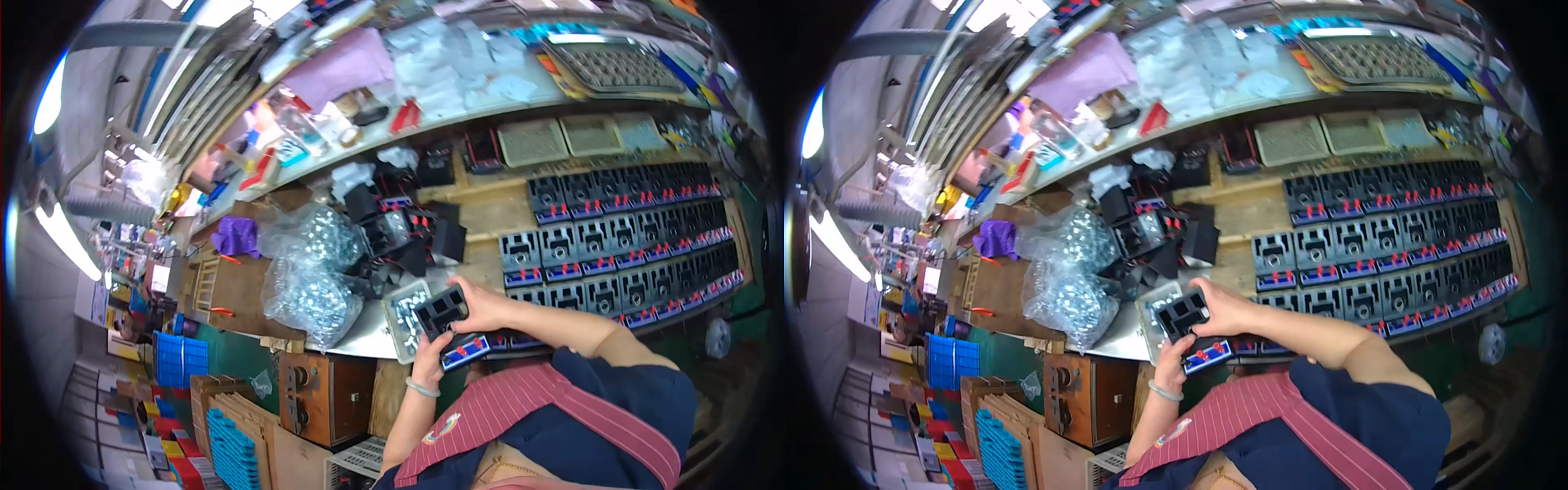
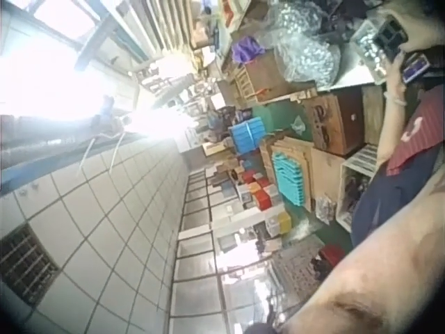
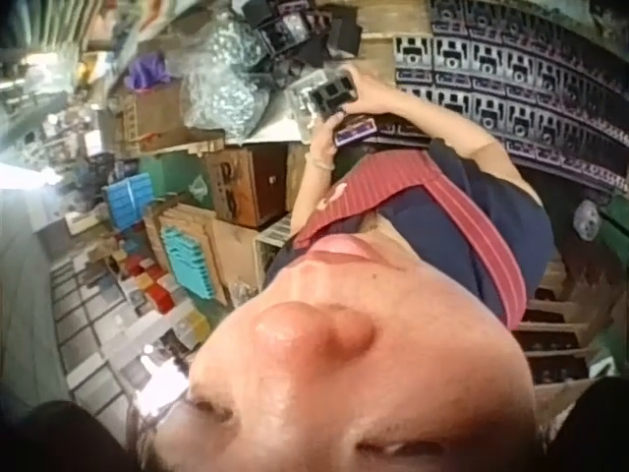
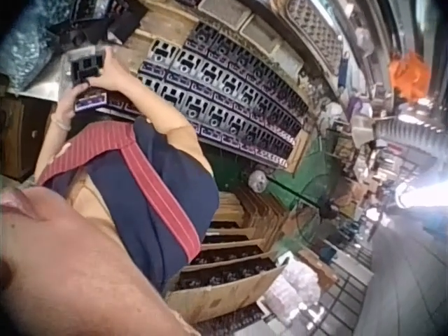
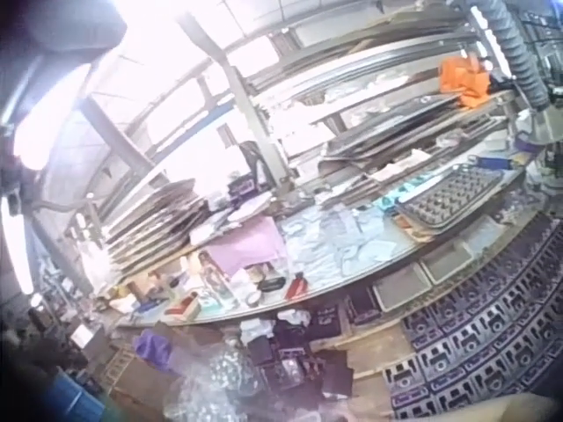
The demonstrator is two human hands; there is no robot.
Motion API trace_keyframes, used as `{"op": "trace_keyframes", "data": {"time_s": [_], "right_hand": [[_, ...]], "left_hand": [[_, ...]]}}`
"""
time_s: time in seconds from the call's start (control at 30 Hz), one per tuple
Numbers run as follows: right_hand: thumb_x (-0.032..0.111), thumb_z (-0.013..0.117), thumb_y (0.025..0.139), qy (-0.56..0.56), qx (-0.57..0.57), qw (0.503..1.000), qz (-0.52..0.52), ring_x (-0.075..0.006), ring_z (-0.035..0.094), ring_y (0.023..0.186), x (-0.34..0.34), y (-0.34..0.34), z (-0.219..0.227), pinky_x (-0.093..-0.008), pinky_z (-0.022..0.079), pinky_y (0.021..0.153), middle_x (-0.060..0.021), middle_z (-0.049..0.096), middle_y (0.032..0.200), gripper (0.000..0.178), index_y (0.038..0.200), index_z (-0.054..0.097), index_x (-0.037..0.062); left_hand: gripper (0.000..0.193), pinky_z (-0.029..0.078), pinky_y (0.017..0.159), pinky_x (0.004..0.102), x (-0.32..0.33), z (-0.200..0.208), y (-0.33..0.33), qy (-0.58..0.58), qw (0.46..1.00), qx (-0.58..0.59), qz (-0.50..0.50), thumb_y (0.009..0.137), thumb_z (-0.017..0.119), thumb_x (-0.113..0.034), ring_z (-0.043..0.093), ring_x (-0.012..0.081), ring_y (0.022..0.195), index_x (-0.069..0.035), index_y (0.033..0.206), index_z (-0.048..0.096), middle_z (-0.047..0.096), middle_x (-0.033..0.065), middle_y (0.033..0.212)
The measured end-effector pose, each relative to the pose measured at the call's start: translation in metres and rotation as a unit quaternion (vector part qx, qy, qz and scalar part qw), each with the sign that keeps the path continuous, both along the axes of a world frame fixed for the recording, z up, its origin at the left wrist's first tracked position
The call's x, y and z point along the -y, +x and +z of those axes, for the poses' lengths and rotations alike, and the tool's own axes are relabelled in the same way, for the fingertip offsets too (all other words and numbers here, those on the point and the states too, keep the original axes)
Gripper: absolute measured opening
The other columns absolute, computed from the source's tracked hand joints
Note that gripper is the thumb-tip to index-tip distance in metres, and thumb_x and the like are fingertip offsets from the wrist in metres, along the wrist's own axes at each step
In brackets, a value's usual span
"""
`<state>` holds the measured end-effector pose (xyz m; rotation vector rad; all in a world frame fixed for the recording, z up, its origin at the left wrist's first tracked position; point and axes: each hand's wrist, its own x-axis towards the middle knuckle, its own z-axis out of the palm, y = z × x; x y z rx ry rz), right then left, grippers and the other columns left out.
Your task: Assembling small electronic components and wiring into plastic housings at a production workbench.
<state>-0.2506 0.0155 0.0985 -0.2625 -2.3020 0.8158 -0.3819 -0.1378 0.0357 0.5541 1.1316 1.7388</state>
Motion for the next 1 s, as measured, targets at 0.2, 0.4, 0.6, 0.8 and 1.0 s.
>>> {"op": "trace_keyframes", "data": {"time_s": [0.2,0.4,0.6,0.8,1.0], "right_hand": [[0.029,0.079,0.062,-0.033,-0.041,0.998,-0.020,-0.0423,0.055,0.108,-0.041,-0.019,-0.020,-0.0439,0.044,0.095,-0.0276,0.055,0.112,0.084,0.128,0.036,-0.0016],[0.023,0.080,0.064,-0.026,0.013,0.958,-0.286,-0.0409,0.055,0.111,-0.234,-0.037,-0.008,-0.0418,0.046,0.095,-0.0279,0.055,0.115,0.078,0.125,0.039,-0.0033],[0.029,0.080,0.064,0.144,0.179,0.904,-0.360,-0.0397,0.047,0.120,-0.268,-0.078,-0.004,-0.0462,0.042,0.100,-0.0243,0.050,0.124,0.078,0.128,0.043,0.0036],[0.037,0.081,0.058,0.132,0.128,0.964,-0.192,-0.0441,0.041,0.123,-0.152,-0.141,-0.026,-0.0503,0.034,0.104,-0.0247,0.043,0.132,0.103,0.144,0.030,0.0132],[0.040,0.079,0.061,0.116,0.047,0.966,-0.227,-0.0436,0.043,0.117,-0.111,-0.089,0.023,-0.0495,0.032,0.100,-0.0269,0.044,0.128,0.083,0.136,0.046,0.0229]], "left_hand": [[0.049,0.051,0.084,0.0371,-0.035,0.006,-0.006,-0.056,0.994,-0.068,0.065,0.086,0.066,-0.014,0.060,0.0200,0.097,-0.002,0.129,0.045,0.059,0.0092,0.111],[0.045,0.049,0.085,0.0362,-0.015,-0.004,-0.057,-0.058,0.998,0.007,0.029,0.094,0.060,-0.021,0.060,0.0227,0.103,-0.006,0.132,0.043,0.057,0.0113,0.119],[0.031,0.050,0.081,0.0342,0.006,-0.016,-0.089,-0.061,0.996,0.064,0.022,0.093,0.059,-0.020,0.063,0.0222,0.095,-0.008,0.121,0.053,0.064,0.0104,0.111],[0.027,0.049,0.080,0.0330,-0.012,-0.012,-0.108,-0.067,0.996,0.048,0.026,0.093,0.059,-0.019,0.063,0.0199,0.093,-0.008,0.118,0.054,0.064,0.0093,0.109],[0.027,0.049,0.080,0.0314,-0.020,-0.019,-0.089,-0.053,0.998,0.033,0.015,0.094,0.057,-0.020,0.063,0.0201,0.093,-0.008,0.118,0.054,0.065,0.0094,0.109]]}}
